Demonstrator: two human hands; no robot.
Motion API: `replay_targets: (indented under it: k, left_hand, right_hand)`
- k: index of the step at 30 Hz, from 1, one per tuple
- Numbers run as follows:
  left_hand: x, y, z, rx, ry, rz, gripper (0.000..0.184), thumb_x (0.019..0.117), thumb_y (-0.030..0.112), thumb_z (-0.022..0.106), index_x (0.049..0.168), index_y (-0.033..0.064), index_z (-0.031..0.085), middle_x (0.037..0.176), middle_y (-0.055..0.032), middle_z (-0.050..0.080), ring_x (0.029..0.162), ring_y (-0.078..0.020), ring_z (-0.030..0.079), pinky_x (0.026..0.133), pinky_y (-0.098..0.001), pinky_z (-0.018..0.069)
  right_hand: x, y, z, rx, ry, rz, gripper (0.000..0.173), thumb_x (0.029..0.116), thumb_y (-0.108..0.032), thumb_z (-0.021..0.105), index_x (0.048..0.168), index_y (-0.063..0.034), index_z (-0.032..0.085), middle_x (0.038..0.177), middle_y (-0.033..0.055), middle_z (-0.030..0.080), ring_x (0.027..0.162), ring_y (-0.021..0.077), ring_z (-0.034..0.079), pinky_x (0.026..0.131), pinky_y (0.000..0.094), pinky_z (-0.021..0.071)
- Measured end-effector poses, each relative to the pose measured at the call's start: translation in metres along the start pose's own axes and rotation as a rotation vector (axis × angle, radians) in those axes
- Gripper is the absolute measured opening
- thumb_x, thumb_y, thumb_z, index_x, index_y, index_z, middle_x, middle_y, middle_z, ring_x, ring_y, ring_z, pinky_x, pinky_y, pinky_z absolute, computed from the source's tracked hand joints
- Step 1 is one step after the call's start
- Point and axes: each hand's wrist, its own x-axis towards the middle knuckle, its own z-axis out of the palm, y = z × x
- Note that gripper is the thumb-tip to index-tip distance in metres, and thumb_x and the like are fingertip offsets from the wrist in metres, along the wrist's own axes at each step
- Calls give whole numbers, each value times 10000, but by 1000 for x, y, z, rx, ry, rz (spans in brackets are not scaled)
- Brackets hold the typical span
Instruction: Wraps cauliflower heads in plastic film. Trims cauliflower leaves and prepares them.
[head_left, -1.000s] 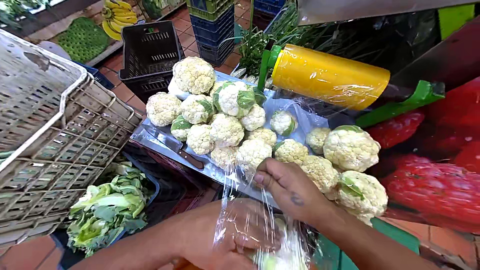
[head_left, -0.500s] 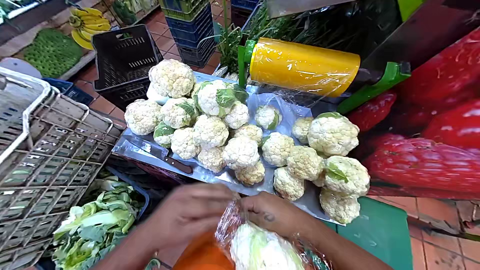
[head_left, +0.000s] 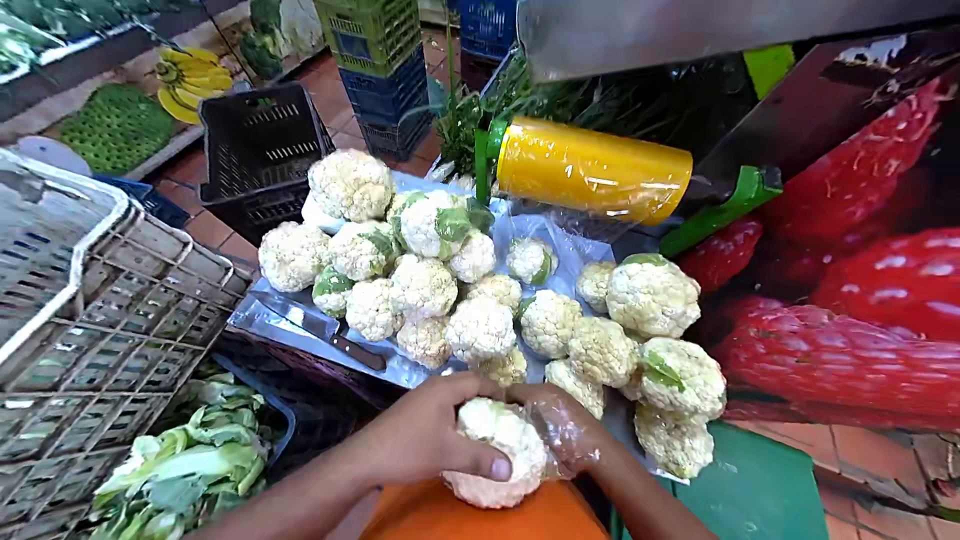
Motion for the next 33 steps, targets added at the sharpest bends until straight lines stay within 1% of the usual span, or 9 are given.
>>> replay_targets:
  k: [3,7,10,12,14,16,25,29,33]
  left_hand:
    - [-2,-24,-1,-301,129,6,617,772,509,847,1213,107,691,1095,-13,731,985,-109,702,880,-340,606]
    - [-1,-30,2,-383,193,-23,600,786,523,838,1202,110,711,1099,-30,740,997,-135,711,885,-346,608]
    - [3,-28,7,-395,205,-58,608,764,540,847,1181,116,717,1088,-32,743,996,-140,713,887,-353,608]
    - [4,-30,11,-427,211,-45,613,752,521,864,1175,102,721,1076,-42,746,982,-147,719,875,-350,614]
    - [4,-31,13,-448,213,12,596,750,490,875,1164,90,720,1068,-36,743,963,-134,715,856,-334,613]
    - [5,-32,16,-420,187,102,562,757,475,872,1144,92,734,1077,-18,740,961,-105,706,854,-312,607]
    - [13,-22,19,-247,38,405,523,790,473,860,1085,55,755,1079,-69,747,1022,-140,703,908,-345,603]
    - [-2,-11,30,167,307,532,517,775,573,840,1017,123,762,1003,-6,757,992,-97,700,915,-319,591]
    - [-6,-10,29,534,533,580,590,739,813,687,1059,320,733,1120,50,658,1190,-158,555,1056,-469,401]
  right_hand:
    - [-20,38,-18,343,402,-79,430,1065,-430,462,1014,-84,712,766,10,639,654,111,599,606,335,530]
    - [-56,6,-40,365,278,-147,781,884,-839,419,1171,-166,694,1102,5,700,972,135,671,799,355,583]
    - [-46,-19,-32,406,224,-166,525,937,-647,595,1135,-177,723,1176,-18,678,1092,116,629,914,354,547]
    - [-35,-21,-19,630,489,-220,280,993,-409,635,932,-154,732,843,-9,699,762,85,655,693,276,566]
    - [-24,-16,-13,830,746,-227,224,1021,-306,605,866,-163,679,591,-21,526,469,54,484,446,217,448]
    - [-11,-2,-14,879,868,-174,217,1038,-302,556,874,-180,629,518,-42,397,382,51,348,369,223,345]
    - [75,-12,44,576,463,-260,270,1034,-262,585,958,-30,701,797,27,666,735,75,620,724,301,538]
    - [75,-26,47,564,223,-311,268,1044,-231,563,994,-2,692,840,31,651,769,44,586,748,251,494]
    - [62,-38,38,420,57,-433,228,999,-98,584,1089,86,683,1020,193,712,959,194,680,900,368,533]
